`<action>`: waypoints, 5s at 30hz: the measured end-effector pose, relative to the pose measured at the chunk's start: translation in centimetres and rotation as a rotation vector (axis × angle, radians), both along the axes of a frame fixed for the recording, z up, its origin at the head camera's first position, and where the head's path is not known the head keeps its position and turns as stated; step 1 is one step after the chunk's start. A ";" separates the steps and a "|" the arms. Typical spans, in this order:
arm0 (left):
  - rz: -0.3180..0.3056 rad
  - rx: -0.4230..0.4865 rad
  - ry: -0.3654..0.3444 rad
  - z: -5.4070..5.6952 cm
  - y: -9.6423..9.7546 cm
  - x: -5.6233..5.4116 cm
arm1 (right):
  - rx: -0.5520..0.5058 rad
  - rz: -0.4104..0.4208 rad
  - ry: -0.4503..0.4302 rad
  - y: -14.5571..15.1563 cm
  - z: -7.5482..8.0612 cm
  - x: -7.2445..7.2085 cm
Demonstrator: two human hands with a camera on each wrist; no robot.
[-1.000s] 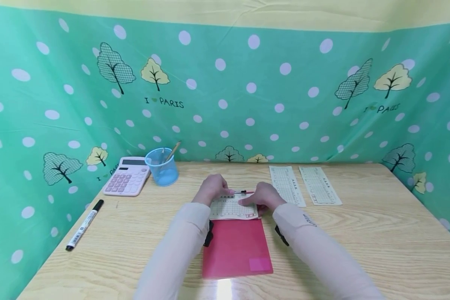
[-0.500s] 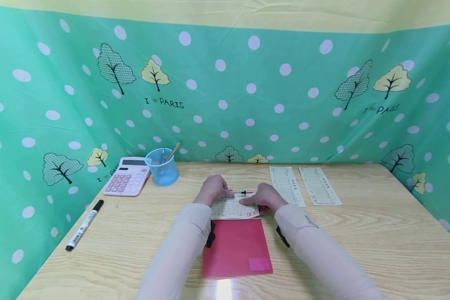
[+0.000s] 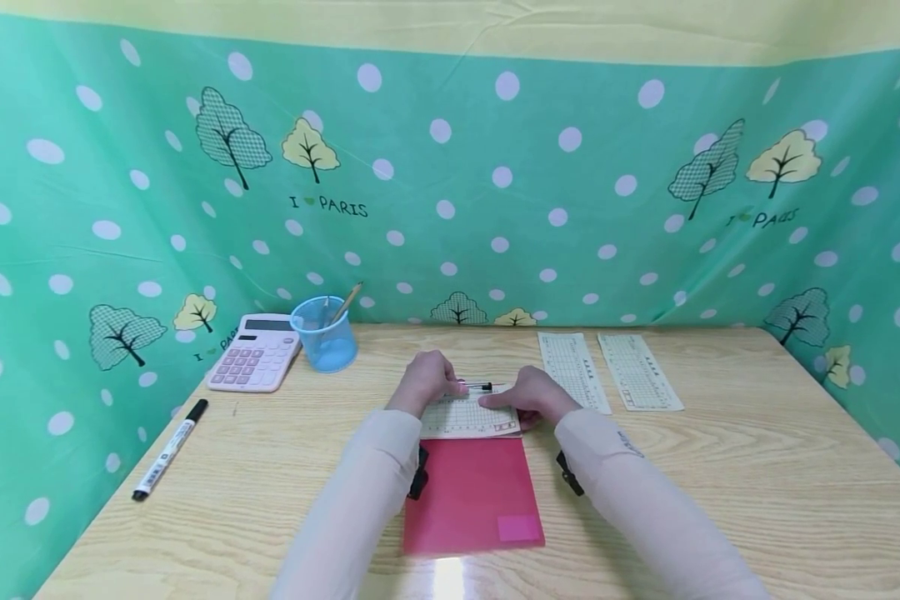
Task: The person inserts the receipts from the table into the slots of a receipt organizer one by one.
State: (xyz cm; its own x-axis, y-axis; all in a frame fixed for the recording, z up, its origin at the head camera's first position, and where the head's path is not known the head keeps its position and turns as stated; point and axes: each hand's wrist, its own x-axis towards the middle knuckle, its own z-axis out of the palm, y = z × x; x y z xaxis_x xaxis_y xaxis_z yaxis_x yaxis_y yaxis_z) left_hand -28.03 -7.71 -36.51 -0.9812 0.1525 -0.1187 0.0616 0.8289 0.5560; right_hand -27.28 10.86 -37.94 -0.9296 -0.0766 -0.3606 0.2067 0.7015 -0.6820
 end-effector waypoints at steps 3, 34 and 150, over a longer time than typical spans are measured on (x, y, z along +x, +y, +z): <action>0.006 0.010 0.007 -0.2 0.0 0.0 | -0.049 0.010 -0.011 0.3 0.0 0.0; -0.018 0.002 0.105 -1.1 -0.4 0.5 | -0.234 0.061 0.220 8.2 1.9 2.0; -0.006 -0.022 0.080 -1.1 -0.2 0.2 | -0.096 0.116 0.198 8.2 2.7 6.0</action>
State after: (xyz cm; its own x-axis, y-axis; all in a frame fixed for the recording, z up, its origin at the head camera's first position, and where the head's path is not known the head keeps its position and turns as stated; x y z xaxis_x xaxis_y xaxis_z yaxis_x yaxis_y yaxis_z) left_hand -27.82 -7.88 -37.64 -0.9867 0.1570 -0.0431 0.1104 0.8401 0.5310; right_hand -21.25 19.05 -35.26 -0.9643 -0.2119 -0.1586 -0.0152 0.6427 -0.7660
